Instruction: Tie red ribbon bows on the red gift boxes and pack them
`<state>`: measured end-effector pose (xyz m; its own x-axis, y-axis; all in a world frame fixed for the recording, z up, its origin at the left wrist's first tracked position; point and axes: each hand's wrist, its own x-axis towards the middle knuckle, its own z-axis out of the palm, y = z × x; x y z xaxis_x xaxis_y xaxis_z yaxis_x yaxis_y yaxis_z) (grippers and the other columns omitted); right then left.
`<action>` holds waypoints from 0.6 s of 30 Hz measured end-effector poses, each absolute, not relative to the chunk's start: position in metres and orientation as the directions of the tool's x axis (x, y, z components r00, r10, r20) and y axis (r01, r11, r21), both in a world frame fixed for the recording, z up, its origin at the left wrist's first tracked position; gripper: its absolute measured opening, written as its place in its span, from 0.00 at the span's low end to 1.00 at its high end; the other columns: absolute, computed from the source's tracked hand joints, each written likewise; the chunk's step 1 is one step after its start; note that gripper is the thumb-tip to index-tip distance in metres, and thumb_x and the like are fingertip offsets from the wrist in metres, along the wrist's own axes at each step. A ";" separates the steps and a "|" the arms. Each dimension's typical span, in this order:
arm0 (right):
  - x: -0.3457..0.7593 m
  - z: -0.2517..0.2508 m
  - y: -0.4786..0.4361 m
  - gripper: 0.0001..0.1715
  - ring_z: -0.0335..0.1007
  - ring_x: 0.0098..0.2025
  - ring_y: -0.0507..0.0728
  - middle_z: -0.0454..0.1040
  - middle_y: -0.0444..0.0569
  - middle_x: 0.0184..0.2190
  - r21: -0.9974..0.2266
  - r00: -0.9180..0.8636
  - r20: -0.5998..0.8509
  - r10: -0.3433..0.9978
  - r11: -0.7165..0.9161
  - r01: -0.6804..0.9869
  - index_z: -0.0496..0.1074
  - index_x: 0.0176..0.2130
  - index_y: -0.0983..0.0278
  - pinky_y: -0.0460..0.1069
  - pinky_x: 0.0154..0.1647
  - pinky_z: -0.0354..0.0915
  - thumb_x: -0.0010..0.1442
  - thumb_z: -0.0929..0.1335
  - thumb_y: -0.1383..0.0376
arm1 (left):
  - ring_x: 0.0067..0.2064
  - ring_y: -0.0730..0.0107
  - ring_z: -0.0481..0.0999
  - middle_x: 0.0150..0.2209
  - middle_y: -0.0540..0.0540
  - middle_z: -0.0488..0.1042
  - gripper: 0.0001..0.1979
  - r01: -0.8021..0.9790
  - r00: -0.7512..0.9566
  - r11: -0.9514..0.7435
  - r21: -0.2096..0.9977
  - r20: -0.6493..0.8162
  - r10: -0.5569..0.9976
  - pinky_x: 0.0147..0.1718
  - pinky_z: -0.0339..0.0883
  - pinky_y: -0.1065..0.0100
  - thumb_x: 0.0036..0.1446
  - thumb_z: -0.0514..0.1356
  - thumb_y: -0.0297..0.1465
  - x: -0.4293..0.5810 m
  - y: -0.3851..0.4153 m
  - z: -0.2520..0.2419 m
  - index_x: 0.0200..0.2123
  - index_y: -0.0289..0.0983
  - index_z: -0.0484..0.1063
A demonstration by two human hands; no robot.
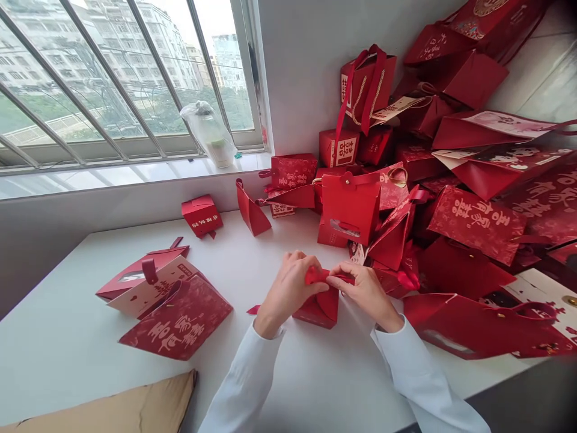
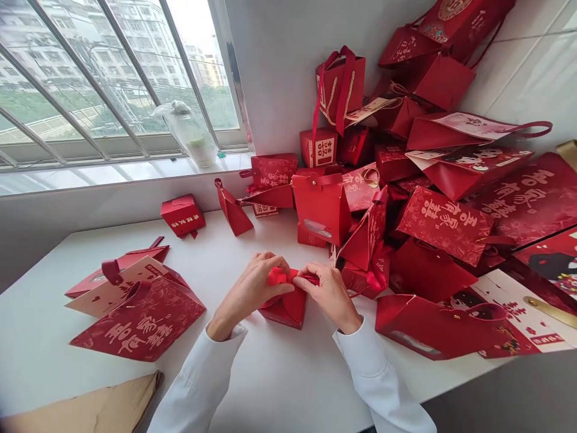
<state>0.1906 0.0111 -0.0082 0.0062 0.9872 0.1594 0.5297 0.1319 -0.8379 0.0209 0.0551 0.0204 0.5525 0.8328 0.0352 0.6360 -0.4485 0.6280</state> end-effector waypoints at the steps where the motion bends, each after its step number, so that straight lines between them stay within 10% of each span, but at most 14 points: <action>1: 0.191 -0.007 0.012 0.10 0.68 0.31 0.53 0.73 0.42 0.27 -0.842 0.018 0.167 0.986 0.133 0.523 0.73 0.29 0.63 0.46 0.33 0.61 0.59 0.66 0.61 | 0.42 0.62 0.62 0.35 0.47 0.66 0.07 0.649 0.557 -0.452 0.613 0.022 0.830 0.40 0.61 0.65 0.51 0.62 0.35 0.026 0.053 0.018 0.31 0.39 0.69; 10: 0.200 -0.002 0.014 0.08 0.69 0.32 0.53 0.75 0.45 0.29 -0.811 -0.070 0.307 0.949 0.299 0.503 0.76 0.32 0.60 0.47 0.34 0.62 0.59 0.67 0.62 | 0.44 0.60 0.61 0.36 0.46 0.68 0.03 0.688 0.581 -0.426 0.587 -0.094 0.809 0.42 0.60 0.64 0.51 0.59 0.27 0.015 0.062 0.018 0.31 0.38 0.71; 18: 0.205 0.000 0.009 0.11 0.66 0.24 0.52 0.71 0.43 0.23 -0.886 0.110 0.145 0.983 0.080 0.456 0.74 0.35 0.61 0.46 0.26 0.62 0.58 0.66 0.57 | 0.45 0.61 0.63 0.36 0.49 0.69 0.06 0.626 0.642 -0.460 0.629 -0.083 0.762 0.40 0.61 0.67 0.49 0.60 0.28 0.001 0.070 0.020 0.34 0.39 0.68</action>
<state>0.2047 0.0091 0.0004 0.1098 0.9833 0.1452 0.4558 0.0800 -0.8865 0.0007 0.0699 0.0201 0.6425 0.7618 -0.0826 0.6265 -0.4602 0.6291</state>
